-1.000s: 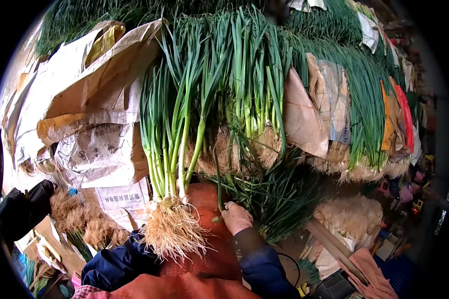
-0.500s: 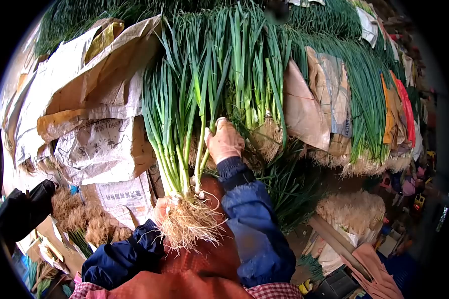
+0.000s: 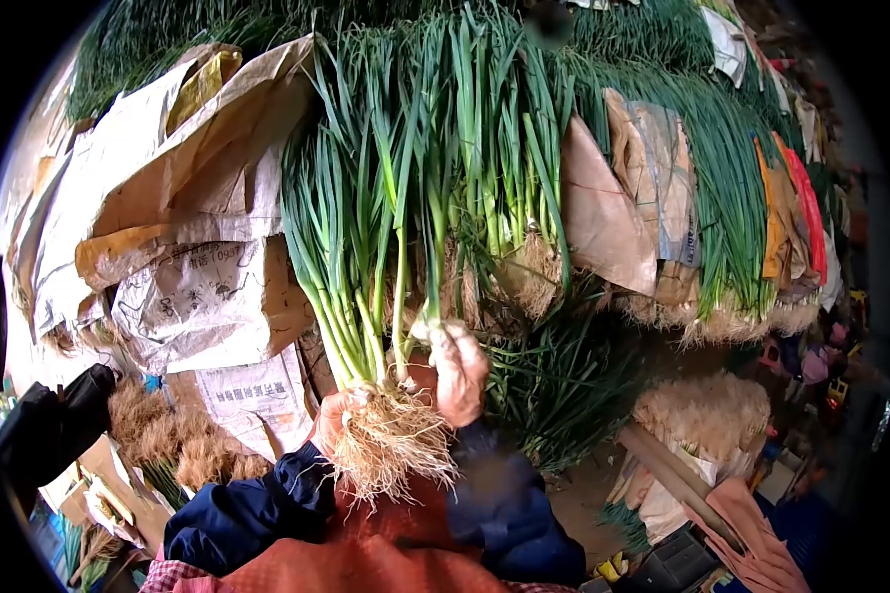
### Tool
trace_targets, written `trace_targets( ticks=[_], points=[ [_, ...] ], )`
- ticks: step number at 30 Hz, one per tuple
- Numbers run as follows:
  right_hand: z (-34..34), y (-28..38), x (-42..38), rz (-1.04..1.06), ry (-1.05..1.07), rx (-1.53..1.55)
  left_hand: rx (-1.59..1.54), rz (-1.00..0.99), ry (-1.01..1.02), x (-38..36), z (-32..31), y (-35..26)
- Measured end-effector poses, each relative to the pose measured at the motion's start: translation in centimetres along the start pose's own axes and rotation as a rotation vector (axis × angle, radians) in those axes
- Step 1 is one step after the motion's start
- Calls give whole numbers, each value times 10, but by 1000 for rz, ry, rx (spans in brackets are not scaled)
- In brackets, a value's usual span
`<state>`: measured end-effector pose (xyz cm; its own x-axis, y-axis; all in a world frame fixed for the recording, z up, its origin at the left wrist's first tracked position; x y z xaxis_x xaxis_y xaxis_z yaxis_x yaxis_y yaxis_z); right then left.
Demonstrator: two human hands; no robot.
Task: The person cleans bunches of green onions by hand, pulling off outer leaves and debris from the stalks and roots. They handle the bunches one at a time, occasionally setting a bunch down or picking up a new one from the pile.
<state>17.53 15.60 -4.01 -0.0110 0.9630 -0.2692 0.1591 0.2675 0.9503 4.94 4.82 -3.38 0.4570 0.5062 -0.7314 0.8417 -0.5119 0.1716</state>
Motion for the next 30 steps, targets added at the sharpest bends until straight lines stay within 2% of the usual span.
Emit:
trace_targets(
  ticks=[2, 4, 5, 6, 7, 8, 9, 10, 11, 13, 14, 15, 16, 17, 18, 20, 21, 22, 23, 25, 27, 28, 29, 30],
  points=[
    [23, 7, -40, -194, -92, 646, -48, 4, -46, -5, -2, 0],
    [39, 32, -74, -192, -252, 470, -126, 13, 66, 1, -1, 4],
    [48, 20, -91, -330, -296, 640, -166, 17, 126, 4, -2, 5],
    [63, 5, -110, -474, -336, 811, -158, -1, 84, 6, 2, 5],
    [99, -15, -128, -411, -270, 502, -147, -21, 39, 5, 6, 3],
    [128, -28, -146, -471, -316, 425, -137, -43, -4, 6, 11, 0],
    [158, -40, -165, -534, -359, 351, -211, -77, 114, 26, 57, 0],
    [214, -98, -194, -681, -153, 160, -197, -106, 132, 31, 75, -3],
    [210, -87, -182, -630, 25, -310, -183, -135, 150, 36, 93, -6],
    [172, -57, -146, -455, 386, -1225, -152, -202, 33, 29, 105, -10],
    [129, -40, -107, -190, 350, -858, -141, -216, -29, 23, 109, -3],
    [69, -5, -65, -392, 293, -509, -120, -233, -72, 23, 106, -2],
    [30, -2, -38, -361, 360, -327, -95, -267, -114, 22, 102, -7],
    [-4, -2, -20, -341, 453, -210, -181, -104, -31, 12, 63, -6],
    [-28, 4, -11, -306, 495, -357, -60, -97, -76, 8, 69, -13],
    [-44, -7, -11, -153, 329, -779, 154, -69, -164, 2, 85, -17],
    [-46, -2, -12, -20, 281, -966, 42, -16, -85, -8, 44, -16],
    [-50, 6, -10, 129, 232, -1156, 61, 18, -62, -4, 49, -13],
    [-53, 12, -11, 173, 158, -1262, 94, 47, -45, -4, 33, -10],
    [-49, 4, -11, 193, 190, -1194, 124, 46, 15, -5, 7, -11],
    [-44, 11, -10, 287, 174, -1106, -25, 10, 74, -3, 1, -5],
    [-38, 9, -9, 255, 107, -1064, -108, -13, 125, 5, 6, -1],
    [-27, -12, -9, -53, 81, -738, -142, -46, 69, 17, 36, 4],
    [-24, -33, -18, -359, 49, -400, -130, -49, 74, 14, 29, 3]
  ],
)
Point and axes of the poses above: each hand's wrist, its own x-axis towards the middle knuckle, its own z-axis out of the back of the hand, y = z × x, the point moved 8 cm from there along x, towards the middle knuckle, and after that the axes turned 5 degrees about z, right-handed, at the moved point
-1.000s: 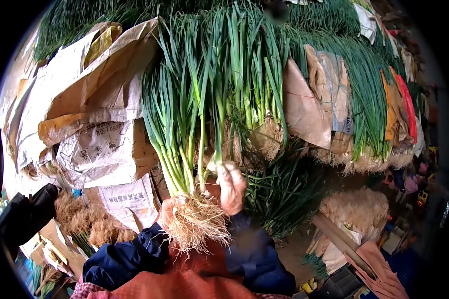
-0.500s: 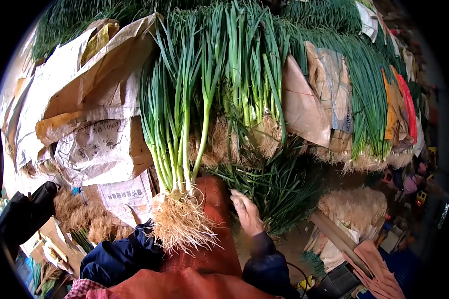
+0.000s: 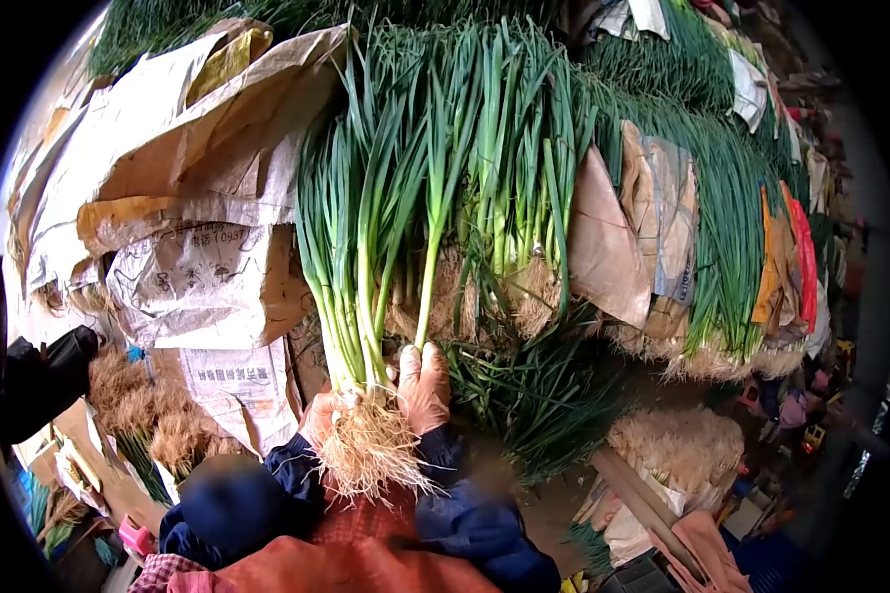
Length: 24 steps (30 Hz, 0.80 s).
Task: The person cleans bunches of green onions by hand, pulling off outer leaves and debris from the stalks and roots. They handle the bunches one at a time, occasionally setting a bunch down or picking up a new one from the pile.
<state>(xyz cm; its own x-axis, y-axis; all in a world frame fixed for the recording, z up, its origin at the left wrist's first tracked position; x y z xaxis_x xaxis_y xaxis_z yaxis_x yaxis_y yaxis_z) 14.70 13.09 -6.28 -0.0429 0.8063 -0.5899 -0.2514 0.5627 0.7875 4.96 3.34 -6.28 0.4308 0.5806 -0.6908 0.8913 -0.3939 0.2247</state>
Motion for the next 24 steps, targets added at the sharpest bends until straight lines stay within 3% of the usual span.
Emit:
trace_targets(
  ticks=[1, 2, 4, 6, 8, 10, 12, 13, 14, 16, 21, 24],
  points=[
    [1, 0, 8, 72, -12, -18, 12, 1, 4, -5, -14, -1],
    [5, -8, 9, -14, 30, 157, 26, -1, 10, -8, -28, -3],
    [19, -14, 26, 56, -147, 134, 91, -32, -21, -9, -29, -6],
    [39, -25, 52, 237, -273, -466, 207, -48, -142, 1, 14, -6],
    [57, 8, 50, 216, -366, -687, 27, 6, 3, 1, 13, -4],
    [45, 18, 42, 243, -92, -486, 34, -15, 13, 3, 12, -7],
    [8, 43, 11, 452, 225, -709, 71, 6, -29, -3, -9, -3],
    [0, 74, -7, 842, 46, -787, 119, 48, -63, -2, -14, -3],
    [0, 69, -1, 641, 227, -794, 121, 49, -131, -1, -10, 0],
    [-6, 72, -4, 762, 327, -756, 119, 13, -116, -2, -27, 1],
    [9, 86, -25, 966, 125, -769, 44, 47, 14, 0, -27, 3],
    [28, 54, -36, 785, 97, -770, 122, 8, 2, 6, 1, -3]
  ],
)
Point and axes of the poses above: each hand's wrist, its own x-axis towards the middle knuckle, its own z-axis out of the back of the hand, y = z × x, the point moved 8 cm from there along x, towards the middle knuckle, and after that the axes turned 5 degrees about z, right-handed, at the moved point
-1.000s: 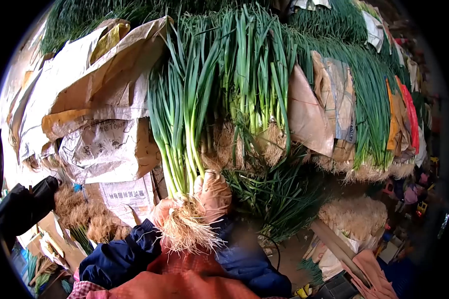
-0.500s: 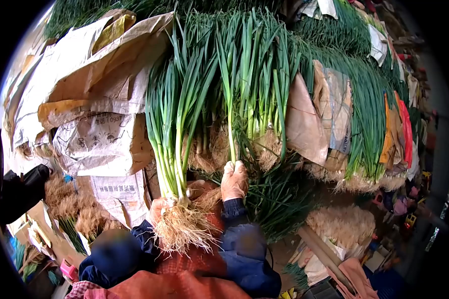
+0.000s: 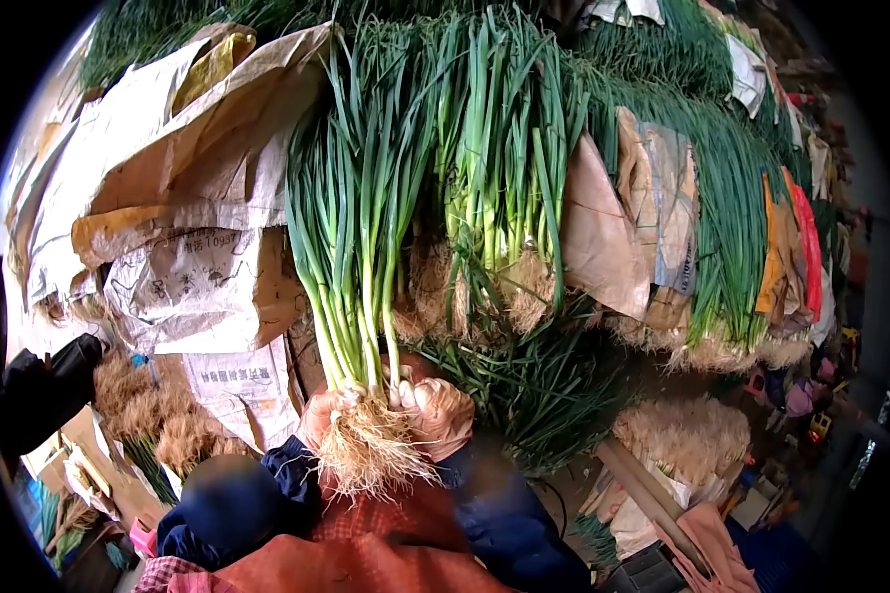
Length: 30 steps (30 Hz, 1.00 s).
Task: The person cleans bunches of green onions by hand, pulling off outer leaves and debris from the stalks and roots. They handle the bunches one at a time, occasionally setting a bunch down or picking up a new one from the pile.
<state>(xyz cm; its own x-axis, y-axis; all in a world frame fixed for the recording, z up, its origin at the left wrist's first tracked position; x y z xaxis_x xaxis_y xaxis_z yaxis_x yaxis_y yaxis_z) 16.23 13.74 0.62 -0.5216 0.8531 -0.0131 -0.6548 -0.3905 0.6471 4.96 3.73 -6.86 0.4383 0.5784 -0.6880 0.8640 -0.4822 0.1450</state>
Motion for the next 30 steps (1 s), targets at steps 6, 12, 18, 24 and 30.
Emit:
trace_targets(
  ticks=[6, 12, 18, 24, 30],
  points=[
    [-35, -94, -92, -500, 576, -209, 39, -45, -105, -8, 45, -19],
    [-27, -125, 72, -473, 372, -291, 285, -68, -222, -11, 10, -17],
    [-21, -81, -50, -513, 890, -164, 87, -11, -124, -7, 27, -23],
    [-13, -160, 81, -560, 26, -276, 64, 52, -140, -1, 29, -12],
    [85, -101, 63, -411, -328, 187, -47, -7, 78, -21, -8, -17]
  ],
)
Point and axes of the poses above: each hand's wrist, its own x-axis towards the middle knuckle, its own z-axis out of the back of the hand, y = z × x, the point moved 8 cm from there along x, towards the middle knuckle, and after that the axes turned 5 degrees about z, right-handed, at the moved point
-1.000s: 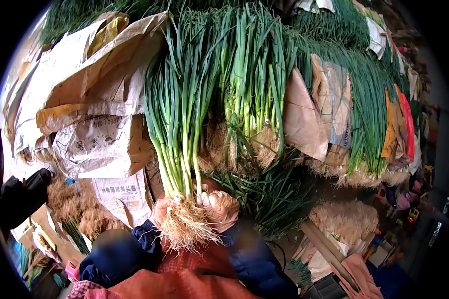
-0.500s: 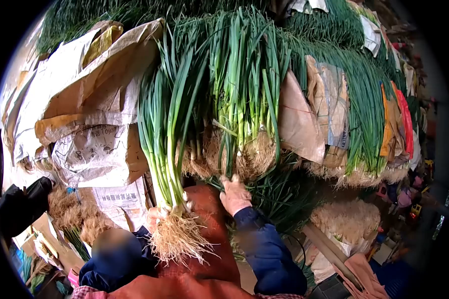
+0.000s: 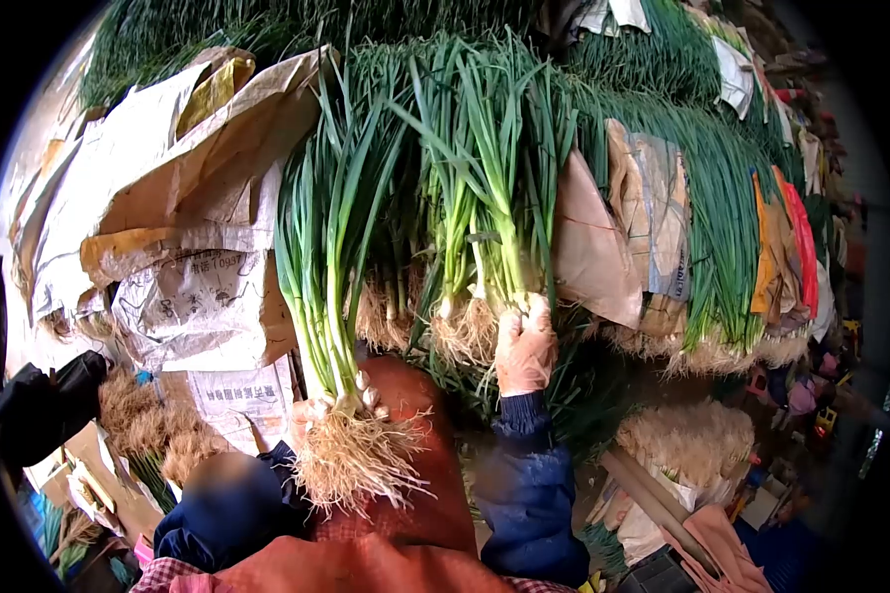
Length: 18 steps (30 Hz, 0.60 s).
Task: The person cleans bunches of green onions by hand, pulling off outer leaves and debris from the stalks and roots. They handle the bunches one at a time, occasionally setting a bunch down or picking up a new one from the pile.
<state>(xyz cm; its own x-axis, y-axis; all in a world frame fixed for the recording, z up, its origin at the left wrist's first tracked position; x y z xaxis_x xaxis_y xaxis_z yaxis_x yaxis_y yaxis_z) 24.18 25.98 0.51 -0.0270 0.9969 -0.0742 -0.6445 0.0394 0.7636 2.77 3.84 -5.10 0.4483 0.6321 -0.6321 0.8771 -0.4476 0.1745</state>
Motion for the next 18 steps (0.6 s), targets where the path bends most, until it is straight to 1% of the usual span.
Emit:
trace_targets(
  ticks=[1, 2, 4, 5, 6, 7, 8, 10, 11, 12, 13, 14, 15, 16, 17, 18],
  points=[
    [-7, -39, -5, -286, 109, -243, 6, 11, -5, 4, -14, 4],
    [-13, -37, -19, 106, 134, -669, 21, 22, -5, 11, -27, 3],
    [-15, -2, -44, 379, 10, -472, 51, 6, -23, 26, -40, -11],
    [-28, 18, -52, 289, 160, -217, 34, 20, -79, 17, -31, -1],
    [-38, 37, -75, 152, 291, 28, 16, 71, -149, 0, -20, 17],
    [-61, 35, -96, 31, 445, 135, 113, 131, -160, 1, -20, 17],
    [-85, 33, -111, -70, 601, 246, 253, 58, -169, 7, -2, 11],
    [-107, 30, -106, -160, 595, 426, 208, 67, -186, 6, -20, 11],
    [-114, 23, -96, -306, 605, 374, 229, 81, -189, -1, -35, 7],
    [-120, 16, -75, -125, 488, 205, 279, 113, -200, -4, -22, 6],
    [-124, 9, -56, 29, 346, 8, 223, 113, -135, -3, -41, 9],
    [-121, 24, -42, 127, 301, -144, 172, 108, -67, -2, -62, 10],
    [-117, 25, -47, 111, 291, -139, 285, 61, -80, -2, -60, 5],
    [-110, 29, -53, 108, 289, -140, 221, 70, -53, 2, -61, 5],
    [-105, 26, -73, -134, 292, 403, 143, 81, -33, 4, -61, 9],
    [-90, 30, -92, -486, 140, 886, 64, 99, -16, 2, -59, 14]
  ],
)
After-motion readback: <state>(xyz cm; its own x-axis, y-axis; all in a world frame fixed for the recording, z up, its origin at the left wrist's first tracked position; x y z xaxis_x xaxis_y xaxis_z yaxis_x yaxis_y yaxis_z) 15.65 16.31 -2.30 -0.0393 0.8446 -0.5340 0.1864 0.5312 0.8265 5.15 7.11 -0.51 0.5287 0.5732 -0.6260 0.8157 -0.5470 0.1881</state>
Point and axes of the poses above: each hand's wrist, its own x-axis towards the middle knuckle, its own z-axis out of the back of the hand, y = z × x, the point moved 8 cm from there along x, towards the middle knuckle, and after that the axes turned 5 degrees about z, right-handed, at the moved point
